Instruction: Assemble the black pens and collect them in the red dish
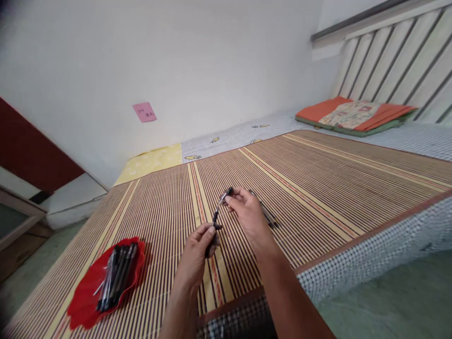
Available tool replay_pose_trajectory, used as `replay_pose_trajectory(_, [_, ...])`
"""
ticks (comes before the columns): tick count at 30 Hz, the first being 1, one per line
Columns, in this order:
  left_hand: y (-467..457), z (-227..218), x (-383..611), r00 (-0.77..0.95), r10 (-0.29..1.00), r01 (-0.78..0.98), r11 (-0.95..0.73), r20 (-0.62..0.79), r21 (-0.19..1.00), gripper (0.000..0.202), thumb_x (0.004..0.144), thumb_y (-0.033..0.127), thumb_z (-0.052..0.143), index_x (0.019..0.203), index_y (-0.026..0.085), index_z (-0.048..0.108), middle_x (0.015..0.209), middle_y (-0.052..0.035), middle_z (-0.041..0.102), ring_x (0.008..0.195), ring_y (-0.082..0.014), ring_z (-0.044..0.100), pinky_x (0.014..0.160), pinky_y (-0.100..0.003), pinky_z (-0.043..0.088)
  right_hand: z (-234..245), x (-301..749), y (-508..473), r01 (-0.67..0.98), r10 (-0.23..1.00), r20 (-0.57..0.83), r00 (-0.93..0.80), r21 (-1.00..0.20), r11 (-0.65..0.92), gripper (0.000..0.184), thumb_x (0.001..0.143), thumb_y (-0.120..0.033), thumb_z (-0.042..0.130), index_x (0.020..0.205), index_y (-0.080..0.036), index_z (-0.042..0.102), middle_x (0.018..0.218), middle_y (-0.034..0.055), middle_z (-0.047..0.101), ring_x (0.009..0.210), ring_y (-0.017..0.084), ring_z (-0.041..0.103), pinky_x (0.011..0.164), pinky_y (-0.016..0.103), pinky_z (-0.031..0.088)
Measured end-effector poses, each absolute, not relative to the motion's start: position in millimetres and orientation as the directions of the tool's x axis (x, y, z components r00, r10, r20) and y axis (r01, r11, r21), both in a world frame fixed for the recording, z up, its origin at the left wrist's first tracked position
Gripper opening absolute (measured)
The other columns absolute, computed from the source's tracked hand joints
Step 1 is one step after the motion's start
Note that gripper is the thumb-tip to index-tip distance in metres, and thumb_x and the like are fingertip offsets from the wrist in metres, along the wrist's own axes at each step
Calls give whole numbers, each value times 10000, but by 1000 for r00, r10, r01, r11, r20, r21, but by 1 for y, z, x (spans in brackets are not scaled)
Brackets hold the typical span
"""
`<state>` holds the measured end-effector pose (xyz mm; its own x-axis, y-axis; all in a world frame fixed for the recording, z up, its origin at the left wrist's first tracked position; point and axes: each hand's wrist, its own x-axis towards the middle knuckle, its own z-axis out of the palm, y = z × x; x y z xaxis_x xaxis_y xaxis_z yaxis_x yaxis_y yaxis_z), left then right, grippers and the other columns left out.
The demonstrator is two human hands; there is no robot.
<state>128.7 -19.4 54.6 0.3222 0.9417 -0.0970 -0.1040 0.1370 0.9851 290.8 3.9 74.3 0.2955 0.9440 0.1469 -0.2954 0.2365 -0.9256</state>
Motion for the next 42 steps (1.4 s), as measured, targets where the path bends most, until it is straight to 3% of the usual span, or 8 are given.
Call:
replay_pose_trajectory(7, [-20,54,129,341,938,-104,107,-65,989,285,921,430,621,989,160,681,672,35,471,543,-85,346,512,-217,279,76,291,1,-183,979,158,129,-967,180,216,760,-313,723,940,-199,687,866,8,674,806,142,613,741,286,472])
replay_pose_trajectory(11, [-20,56,130,339,939,-175,117,-51,978,274,861,408,697,948,149,676,660,38,485,538,-72,344,507,-204,263,73,288,1,-134,992,123,24,-983,126,224,764,-306,705,951,-188,668,871,11,677,830,152,627,764,301,483])
replay_pose_trajectory(18, [-21,54,131,280,958,-266,136,-59,954,274,785,359,772,909,129,692,666,25,533,534,-56,378,491,-184,249,71,283,2,-97,985,171,-30,-981,168,187,794,-308,680,931,-187,640,841,-7,643,828,146,613,767,289,480])
replay_pose_trajectory(26, [-24,61,125,488,869,-411,305,-75,859,259,809,338,770,837,123,628,588,56,469,444,-26,265,458,-197,182,76,281,-5,-138,982,176,-74,-977,165,169,797,-324,679,905,-196,655,840,-6,670,815,146,630,781,289,497])
replay_pose_trajectory(31, [-23,61,129,366,927,-421,237,-75,876,298,818,371,757,938,125,638,654,34,539,491,-45,379,481,-185,268,74,284,-3,-124,992,126,7,-984,126,297,783,-397,709,992,-186,696,893,27,726,844,169,675,821,327,521])
replay_pose_trajectory(36, [-19,56,122,171,978,-361,173,-117,916,299,797,400,739,916,142,645,665,19,594,528,-78,481,514,-198,360,67,301,2,43,981,81,178,-996,75,331,813,-444,692,1032,-197,707,951,66,742,856,198,699,816,365,539])
replay_pose_trajectory(39, [-15,56,102,28,993,-252,117,-114,961,293,740,385,763,867,130,695,705,-9,642,603,-108,565,593,-223,433,63,305,5,101,977,98,190,-992,80,303,809,-419,697,1008,-191,715,893,71,741,828,210,700,777,365,545])
replay_pose_trajectory(42, [-12,61,62,-161,986,-24,46,-49,999,340,721,407,755,913,127,745,793,-51,709,742,-175,648,692,-277,486,60,302,7,172,979,144,145,-978,119,289,811,-417,689,988,-191,719,876,69,739,821,210,692,754,355,538])
